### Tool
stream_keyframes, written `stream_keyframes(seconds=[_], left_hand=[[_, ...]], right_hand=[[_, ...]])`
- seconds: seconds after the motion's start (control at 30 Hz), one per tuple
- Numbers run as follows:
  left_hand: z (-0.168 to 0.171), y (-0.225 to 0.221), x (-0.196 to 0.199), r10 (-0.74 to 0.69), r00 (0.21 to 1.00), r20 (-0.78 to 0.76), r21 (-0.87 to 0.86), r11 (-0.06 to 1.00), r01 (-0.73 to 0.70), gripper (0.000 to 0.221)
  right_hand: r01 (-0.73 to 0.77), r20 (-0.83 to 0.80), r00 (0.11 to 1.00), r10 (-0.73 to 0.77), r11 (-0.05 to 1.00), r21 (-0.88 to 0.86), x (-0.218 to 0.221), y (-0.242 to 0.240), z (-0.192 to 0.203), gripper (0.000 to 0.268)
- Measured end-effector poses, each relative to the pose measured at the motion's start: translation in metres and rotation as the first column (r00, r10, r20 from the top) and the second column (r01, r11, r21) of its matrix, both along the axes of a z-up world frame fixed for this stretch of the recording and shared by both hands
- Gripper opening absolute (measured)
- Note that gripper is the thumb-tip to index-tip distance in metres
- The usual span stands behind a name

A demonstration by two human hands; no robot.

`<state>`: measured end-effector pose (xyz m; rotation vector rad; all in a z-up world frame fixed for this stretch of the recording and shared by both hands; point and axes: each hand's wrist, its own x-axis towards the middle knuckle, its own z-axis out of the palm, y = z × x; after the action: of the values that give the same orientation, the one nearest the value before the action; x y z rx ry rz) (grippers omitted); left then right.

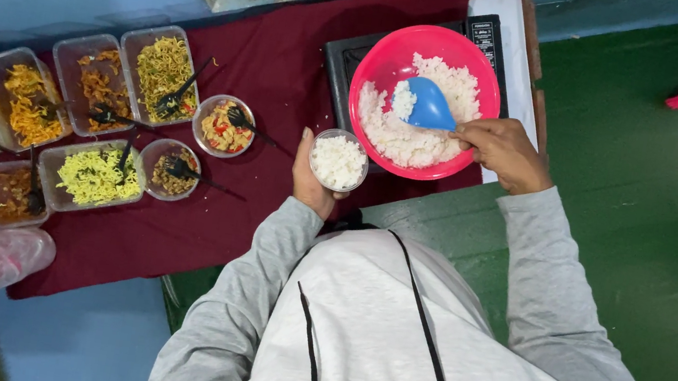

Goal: Folding a cardboard box and filling a small container with rice using a spoon

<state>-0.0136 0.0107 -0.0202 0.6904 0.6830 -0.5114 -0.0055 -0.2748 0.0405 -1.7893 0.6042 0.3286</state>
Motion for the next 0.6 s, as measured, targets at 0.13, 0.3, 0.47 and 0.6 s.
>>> stream_keyframes(seconds=[0.13, 0.3, 0.47, 0.6], left_hand=[[0.003, 0.002, -0.002, 0.021, 1.000, -0.015, 0.014, 1.000, -0.020, 0.066], [-0.007, 0.003, -0.002, 0.050, 0.998, -0.030, -0.005, 0.999, -0.050, 0.067], [0.009, 0.009, -0.003, 0.085, 0.996, -0.026, 0.011, 0.996, -0.085, 0.067], [0.004, 0.010, 0.000, 0.114, 0.993, 0.005, -0.003, 0.993, -0.114, 0.066]], right_hand=[[0.013, 0.017, 1.000, -0.014, 0.999, 0.032, -0.003, 0.013, 0.037, 0.015], [0.026, 0.055, 0.998, -0.028, 0.999, 0.033, -0.010, 0.013, 0.042, 0.017], [-0.087, 0.078, 0.992, 0.099, 0.985, -0.150, -0.021, 0.025, 0.073, 0.015], [-0.259, 0.196, 0.924, 0.328, 0.915, -0.309, -0.039, 0.056, 0.103, 0.020]])
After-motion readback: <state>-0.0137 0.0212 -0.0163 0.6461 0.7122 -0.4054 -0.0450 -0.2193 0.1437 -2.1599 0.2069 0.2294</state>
